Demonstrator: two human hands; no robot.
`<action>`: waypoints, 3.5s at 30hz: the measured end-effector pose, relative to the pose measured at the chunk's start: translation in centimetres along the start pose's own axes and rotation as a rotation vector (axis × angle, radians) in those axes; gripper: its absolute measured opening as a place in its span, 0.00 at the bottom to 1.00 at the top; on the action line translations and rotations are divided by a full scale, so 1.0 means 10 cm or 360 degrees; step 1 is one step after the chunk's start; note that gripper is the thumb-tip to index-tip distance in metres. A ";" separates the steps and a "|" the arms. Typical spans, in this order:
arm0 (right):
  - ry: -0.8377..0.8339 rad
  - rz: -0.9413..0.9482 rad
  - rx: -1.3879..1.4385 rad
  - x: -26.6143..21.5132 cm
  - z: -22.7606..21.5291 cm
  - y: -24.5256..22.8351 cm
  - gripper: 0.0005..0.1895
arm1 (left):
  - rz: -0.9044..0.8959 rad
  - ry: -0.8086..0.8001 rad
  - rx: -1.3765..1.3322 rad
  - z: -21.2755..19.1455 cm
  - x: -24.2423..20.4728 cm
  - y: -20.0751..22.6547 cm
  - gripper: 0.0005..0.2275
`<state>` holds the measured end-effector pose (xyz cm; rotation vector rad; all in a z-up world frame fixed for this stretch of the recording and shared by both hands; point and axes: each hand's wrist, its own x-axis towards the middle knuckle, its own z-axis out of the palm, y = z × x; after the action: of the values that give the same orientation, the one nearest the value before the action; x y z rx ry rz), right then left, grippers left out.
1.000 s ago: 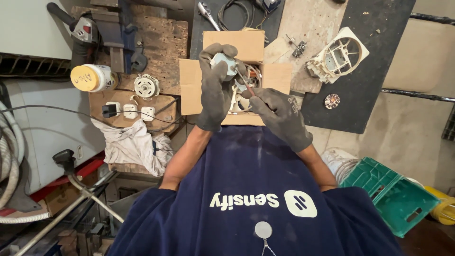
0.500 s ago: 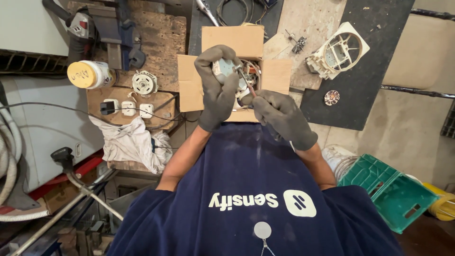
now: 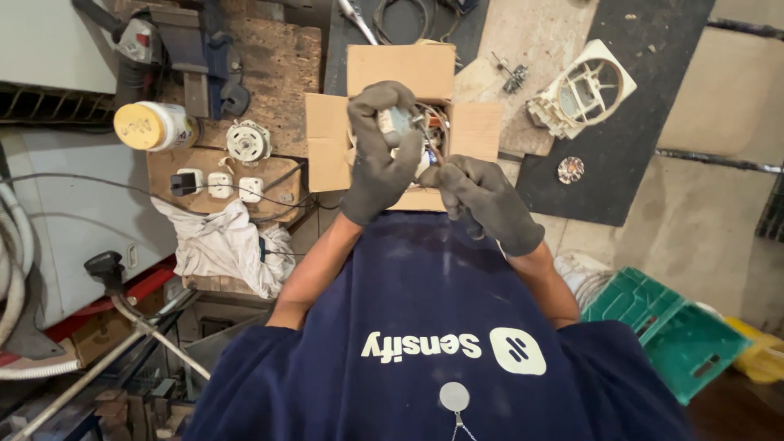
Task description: The person disassembles a small electric motor on a cluttered workbench. They remove the motor housing, separate the internal components, and place the parts on the table. Later, they pick up a white plastic component and use pliers to remove a small piece from it.
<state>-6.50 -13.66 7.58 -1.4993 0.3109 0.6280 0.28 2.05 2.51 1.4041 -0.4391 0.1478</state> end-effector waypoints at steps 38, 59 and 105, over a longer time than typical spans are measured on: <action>0.1218 0.0646 -0.1495 4.10 -2.60 1.67 0.23 | -0.1153 0.0786 -0.0417 -0.62 0.14 -0.43 0.09; 0.1404 -0.0591 -0.2198 6.65 -3.03 1.34 0.25 | -0.1278 0.0899 -0.0228 -0.85 0.89 -0.66 0.02; 0.1158 -0.0975 -0.0359 2.53 -2.06 -0.42 0.07 | -0.0918 0.0520 -0.0676 -0.66 0.32 -0.24 0.01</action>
<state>20.02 -28.75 -4.59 -1.8880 0.3116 -0.4021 5.42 7.52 0.84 1.0127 0.2066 -0.1782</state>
